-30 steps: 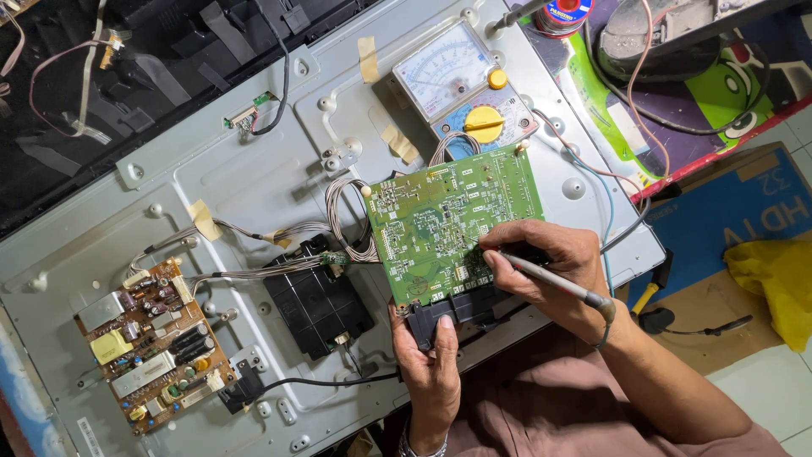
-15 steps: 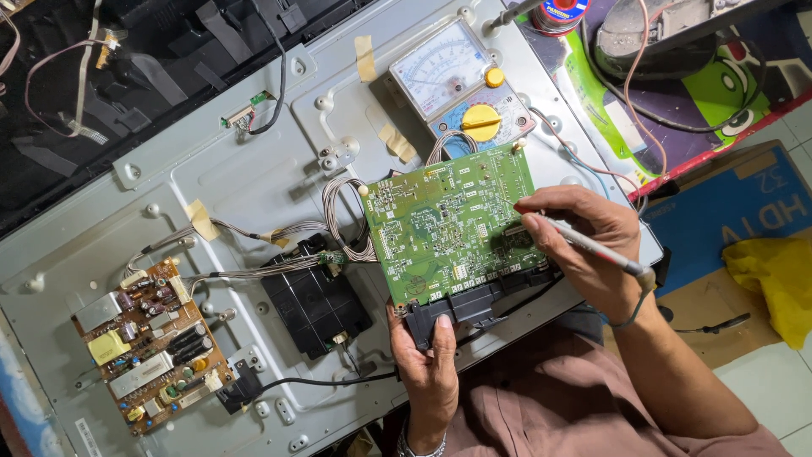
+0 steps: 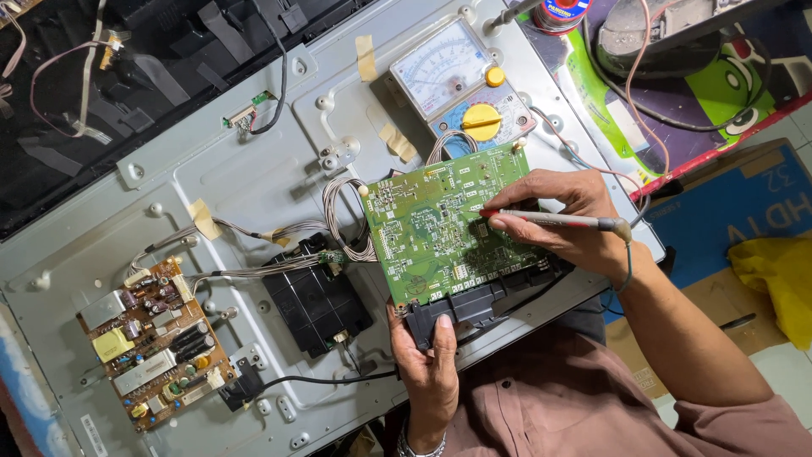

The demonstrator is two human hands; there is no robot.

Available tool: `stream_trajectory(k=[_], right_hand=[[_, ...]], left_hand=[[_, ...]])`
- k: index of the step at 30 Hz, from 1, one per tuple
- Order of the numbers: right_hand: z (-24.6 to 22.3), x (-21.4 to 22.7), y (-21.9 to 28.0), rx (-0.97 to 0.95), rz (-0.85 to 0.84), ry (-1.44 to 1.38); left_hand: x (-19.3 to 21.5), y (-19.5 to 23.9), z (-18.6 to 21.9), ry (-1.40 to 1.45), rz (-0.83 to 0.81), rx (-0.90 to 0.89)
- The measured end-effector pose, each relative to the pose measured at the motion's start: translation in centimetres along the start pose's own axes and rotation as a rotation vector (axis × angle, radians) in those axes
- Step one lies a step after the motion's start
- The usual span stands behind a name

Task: The person holds a green circuit board and uses a soldering iron to work on its components. They move the soldering iron across different points on the board, then flip it over to continue working on the other side.

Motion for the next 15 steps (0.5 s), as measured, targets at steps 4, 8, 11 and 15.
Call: stream_trajectory(k=[4,8,11,15], right_hand=[[-0.1,0.0,-0.1,0.024,0.005,-0.009],[-0.3,-0.1,-0.1,0.042,-0.001,0.017],[-0.3,-0.2,-0.1,0.035,-0.001,0.003],[-0.1,-0.2,-0.1,0.004,0.000,-0.012]], left_hand=[[-0.5,0.0,0.5,0.043,-0.017,0.054],[-0.6,-0.1,1.1,0.039,-0.029,0.010],[-0.5,-0.1,0.8,0.049,-0.029,0.011],[-0.3,-0.1,0.8,0.003,-0.011,-0.010]])
Point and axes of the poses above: each hand's wrist, its own y-axis away from the middle knuckle, its own x-axis out of the back of the hand, z = x × y, the point moved 10 cm from there along -y, towards the middle knuckle, and after that the axes turned 8 degrees about z, right-handed, at the moved point
